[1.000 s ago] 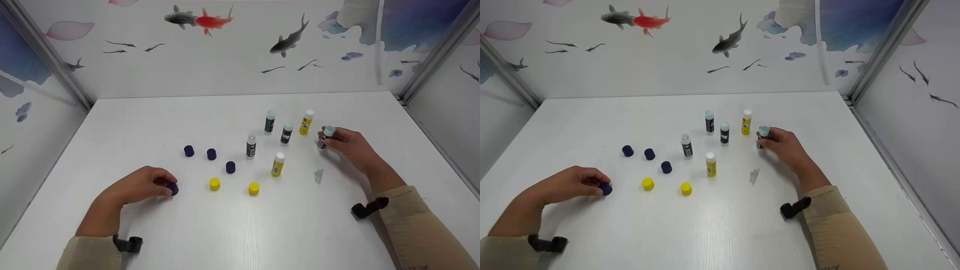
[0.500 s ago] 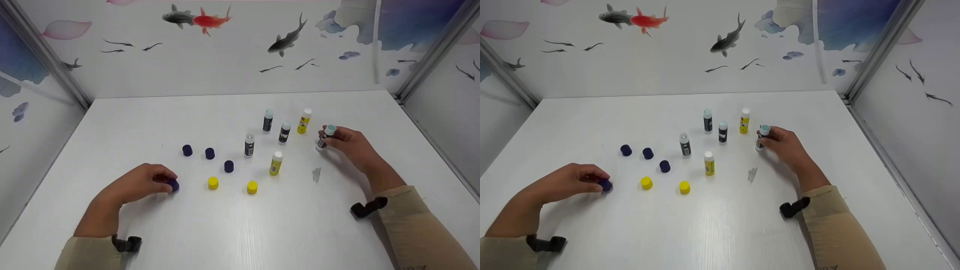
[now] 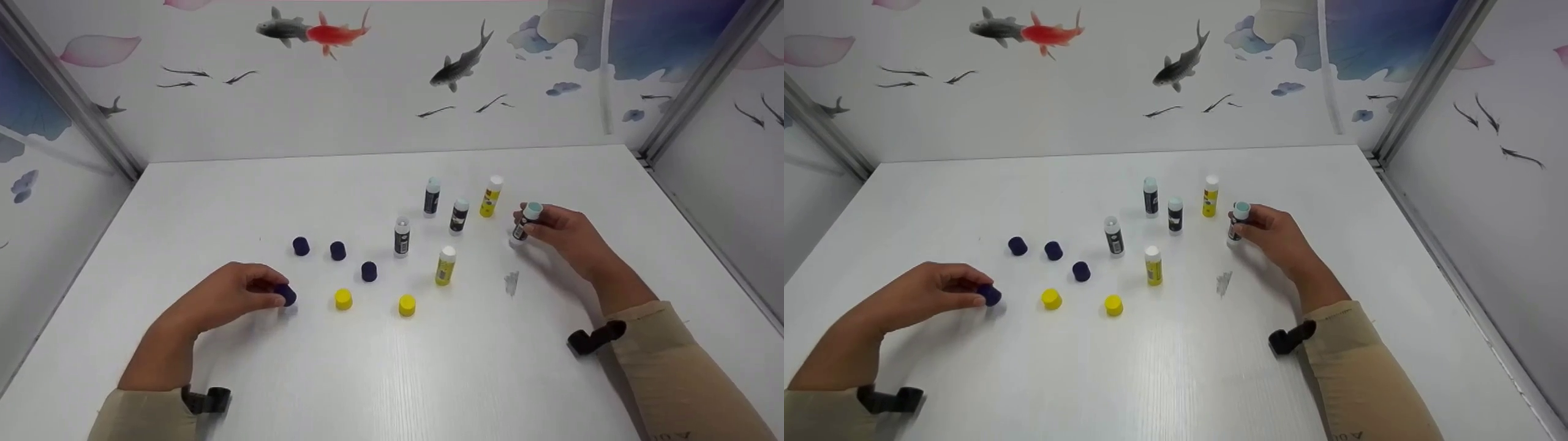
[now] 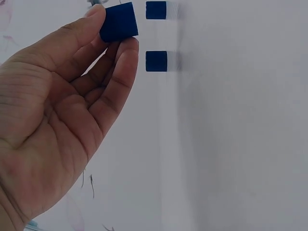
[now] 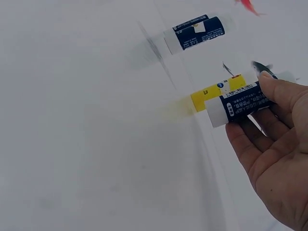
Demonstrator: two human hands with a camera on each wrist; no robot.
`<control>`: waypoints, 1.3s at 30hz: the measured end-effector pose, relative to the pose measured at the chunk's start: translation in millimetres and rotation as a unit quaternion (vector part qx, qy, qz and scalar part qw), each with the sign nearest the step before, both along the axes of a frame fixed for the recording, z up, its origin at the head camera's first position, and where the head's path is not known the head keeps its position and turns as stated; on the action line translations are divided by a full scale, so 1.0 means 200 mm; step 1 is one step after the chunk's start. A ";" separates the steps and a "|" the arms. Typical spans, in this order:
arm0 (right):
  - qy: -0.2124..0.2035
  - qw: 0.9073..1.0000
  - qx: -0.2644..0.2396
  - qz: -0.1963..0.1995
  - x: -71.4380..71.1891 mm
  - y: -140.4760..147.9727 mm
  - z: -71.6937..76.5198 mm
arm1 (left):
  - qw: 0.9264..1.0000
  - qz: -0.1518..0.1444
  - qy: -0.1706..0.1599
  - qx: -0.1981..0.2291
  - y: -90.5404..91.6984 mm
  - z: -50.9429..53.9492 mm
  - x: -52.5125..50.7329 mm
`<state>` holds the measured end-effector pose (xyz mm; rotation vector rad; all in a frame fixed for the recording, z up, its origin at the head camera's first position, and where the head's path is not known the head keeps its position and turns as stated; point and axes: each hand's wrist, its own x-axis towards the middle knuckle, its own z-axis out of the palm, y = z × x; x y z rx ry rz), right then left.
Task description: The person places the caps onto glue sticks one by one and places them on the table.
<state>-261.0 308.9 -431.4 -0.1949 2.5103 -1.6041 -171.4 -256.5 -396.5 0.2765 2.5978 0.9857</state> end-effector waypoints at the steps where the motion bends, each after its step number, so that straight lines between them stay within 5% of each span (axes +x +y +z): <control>1: -0.001 1.000 -0.001 0.001 0.00 0.00 0.00 | 1.000 0.000 0.001 0.001 0.00 0.00 0.00; 39: 0.017 0.999 0.000 0.031 0.05 -0.08 0.07 | 0.998 -0.015 0.019 0.064 0.23 0.07 -0.08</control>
